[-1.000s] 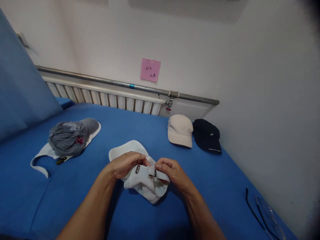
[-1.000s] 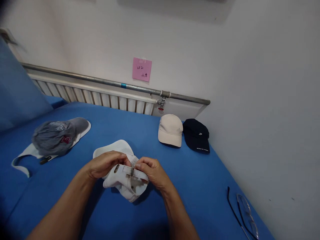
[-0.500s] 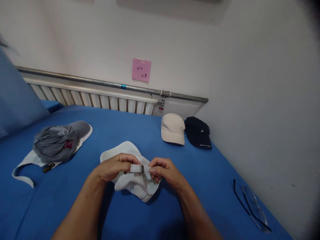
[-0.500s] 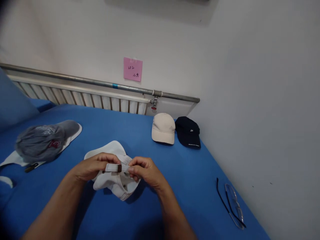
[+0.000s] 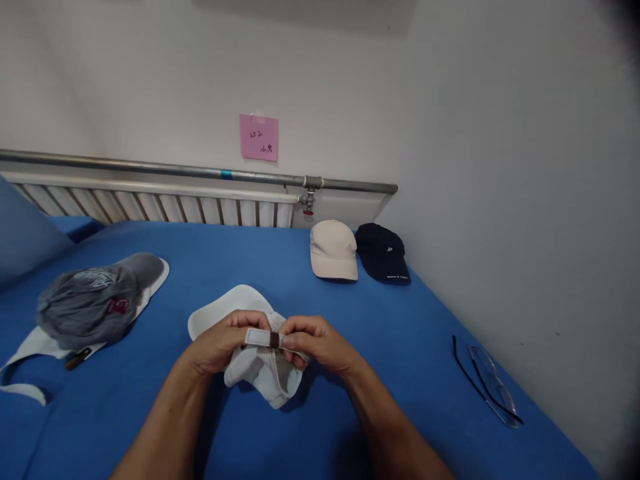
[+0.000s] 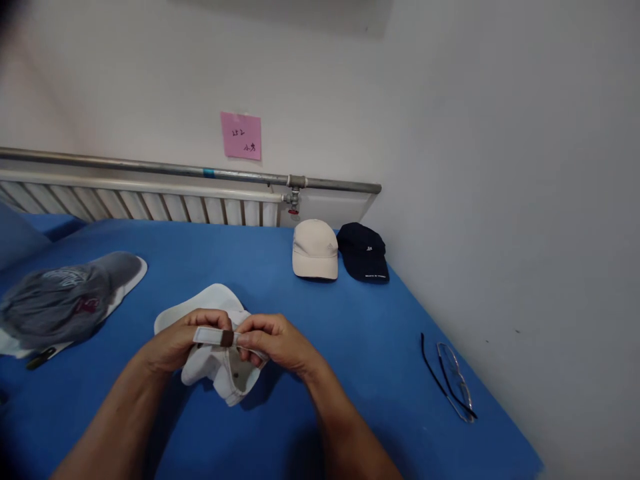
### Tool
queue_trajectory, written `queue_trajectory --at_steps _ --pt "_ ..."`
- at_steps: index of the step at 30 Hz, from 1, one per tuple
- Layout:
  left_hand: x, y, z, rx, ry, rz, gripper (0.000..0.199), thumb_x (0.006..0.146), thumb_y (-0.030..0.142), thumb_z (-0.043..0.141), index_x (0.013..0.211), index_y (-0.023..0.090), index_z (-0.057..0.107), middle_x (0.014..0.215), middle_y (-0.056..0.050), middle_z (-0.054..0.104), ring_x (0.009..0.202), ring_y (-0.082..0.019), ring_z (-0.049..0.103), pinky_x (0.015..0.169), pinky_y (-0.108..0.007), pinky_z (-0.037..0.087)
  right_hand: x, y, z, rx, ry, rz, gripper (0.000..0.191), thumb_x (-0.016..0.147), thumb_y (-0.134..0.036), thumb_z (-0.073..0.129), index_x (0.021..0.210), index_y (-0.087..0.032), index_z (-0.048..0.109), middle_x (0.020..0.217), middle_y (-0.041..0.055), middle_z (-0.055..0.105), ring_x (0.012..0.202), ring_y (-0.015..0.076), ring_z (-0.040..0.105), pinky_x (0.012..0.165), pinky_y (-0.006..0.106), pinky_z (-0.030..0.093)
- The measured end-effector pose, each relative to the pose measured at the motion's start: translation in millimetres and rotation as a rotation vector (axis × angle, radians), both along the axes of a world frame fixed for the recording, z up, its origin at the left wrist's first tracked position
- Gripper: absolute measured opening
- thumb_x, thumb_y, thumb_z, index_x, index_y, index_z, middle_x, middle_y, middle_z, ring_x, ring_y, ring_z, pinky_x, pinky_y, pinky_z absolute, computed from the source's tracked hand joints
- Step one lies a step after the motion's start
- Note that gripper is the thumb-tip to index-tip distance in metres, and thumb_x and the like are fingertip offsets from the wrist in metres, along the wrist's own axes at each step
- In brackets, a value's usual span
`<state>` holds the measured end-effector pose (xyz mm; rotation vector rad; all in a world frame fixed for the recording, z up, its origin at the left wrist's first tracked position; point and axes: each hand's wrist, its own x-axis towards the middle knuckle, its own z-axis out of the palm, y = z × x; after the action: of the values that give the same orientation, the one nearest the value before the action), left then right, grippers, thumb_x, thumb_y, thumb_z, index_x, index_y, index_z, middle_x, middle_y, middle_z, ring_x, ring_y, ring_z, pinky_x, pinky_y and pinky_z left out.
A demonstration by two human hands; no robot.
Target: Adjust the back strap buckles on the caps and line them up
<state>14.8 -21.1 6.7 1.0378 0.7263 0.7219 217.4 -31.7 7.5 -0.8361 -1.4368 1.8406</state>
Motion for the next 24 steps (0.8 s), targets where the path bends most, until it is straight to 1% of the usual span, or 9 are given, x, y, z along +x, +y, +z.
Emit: queue_trajectory --at_steps 4,6,9,12,15,19,21,24 --pt "0.8 0.9 -2.9 -0.025 -0.004 0.0 0.017 0.063 0.026 0.078 0.064 0.013 0.066 0.06 -0.004 0.066 0.05 -0.012 0.053 0.051 -0.021 0.039 -2.2 -1.5 0.8 0.021 0.008 -0.019 0.017 0.076 -0.033 0.069 0.075 -0.016 0.066 0.058 -0.0041 0.061 0.046 0.0058 0.048 0.048 0.02 0.035" --pt "-1.0 1.1 -2.7 -0.022 -0.004 0.001 0.018 0.063 0.026 0.079 0.064 0.013 0.067 0.061 -0.004 0.067 0.051 -0.012 0.054 0.051 -0.021 0.039 -2.1 -2.0 1.8 0.036 0.003 -0.02 0.016 0.076 -0.032 0.067 0.076 -0.016 0.067 0.06 -0.0034 0.062 0.047 0.0064 0.049 0.049 0.02 0.035" --pt "-4.0 0.6 -0.8 0.005 -0.016 0.022 0.018 0.063 0.026 0.079 0.064 0.013 0.068 0.06 -0.003 0.066 0.051 -0.011 0.054 0.051 -0.02 0.039 -0.4 -1.9 4.2 0.075 -0.05 -0.032 0.01 0.073 -0.026 0.066 0.075 -0.016 0.069 0.063 -0.002 0.064 0.053 0.0084 0.052 0.053 0.021 0.038" --pt "-4.9 0.3 -0.1 -0.001 -0.032 0.039 0.017 0.062 0.026 0.079 0.063 0.013 0.067 0.057 -0.002 0.064 0.049 -0.01 0.053 0.05 -0.019 0.038 0.3 -1.4 6.1 0.104 -0.086 -0.062 0.006 0.07 -0.021 0.064 0.069 -0.016 0.068 0.061 -0.0023 0.063 0.054 0.0089 0.051 0.055 0.022 0.038" --pt "-3.6 0.7 -1.7 -0.013 -0.026 0.025 0.018 0.061 0.026 0.079 0.064 0.013 0.066 0.059 -0.003 0.064 0.051 -0.012 0.054 0.052 -0.021 0.039 -1.1 -1.5 6.7 0.085 -0.068 -0.041 0.008 0.07 -0.023 0.063 0.068 -0.017 0.066 0.061 -0.0025 0.062 0.055 0.0092 0.052 0.056 0.022 0.039" --pt "-1.8 0.7 -3.8 0.01 -0.014 -0.007 0.018 0.064 0.027 0.077 0.065 0.013 0.066 0.064 -0.006 0.067 0.054 -0.014 0.057 0.054 -0.024 0.04 -2.8 -1.9 6.1 0.067 -0.048 0.008 0.01 0.072 -0.026 0.064 0.071 -0.016 0.066 0.062 -0.0022 0.061 0.056 0.0096 0.053 0.056 0.023 0.04" --pt "-1.1 0.1 -3.8 0.03 -0.008 -0.011 0.018 0.064 0.027 0.076 0.065 0.013 0.066 0.063 -0.006 0.066 0.054 -0.015 0.056 0.054 -0.024 0.039 -3.0 -1.9 5.4 0.074 -0.046 0.003 0.011 0.072 -0.027 0.064 0.072 -0.016 0.066 0.061 -0.0024 0.06 0.055 0.0094 0.052 0.056 0.022 0.039" --pt "0.2 -0.9 -2.9 0.049 0.004 -0.023 0.017 0.065 0.027 0.075 0.064 0.013 0.065 0.064 -0.006 0.066 0.058 -0.017 0.058 0.056 -0.025 0.04 -3.1 -1.9 4.1 0.062 -0.034 -0.005 0.012 0.071 -0.028 0.065 0.07 -0.016 0.065 0.062 -0.0024 0.061 0.054 0.0089 0.051 0.056 0.022 0.04"
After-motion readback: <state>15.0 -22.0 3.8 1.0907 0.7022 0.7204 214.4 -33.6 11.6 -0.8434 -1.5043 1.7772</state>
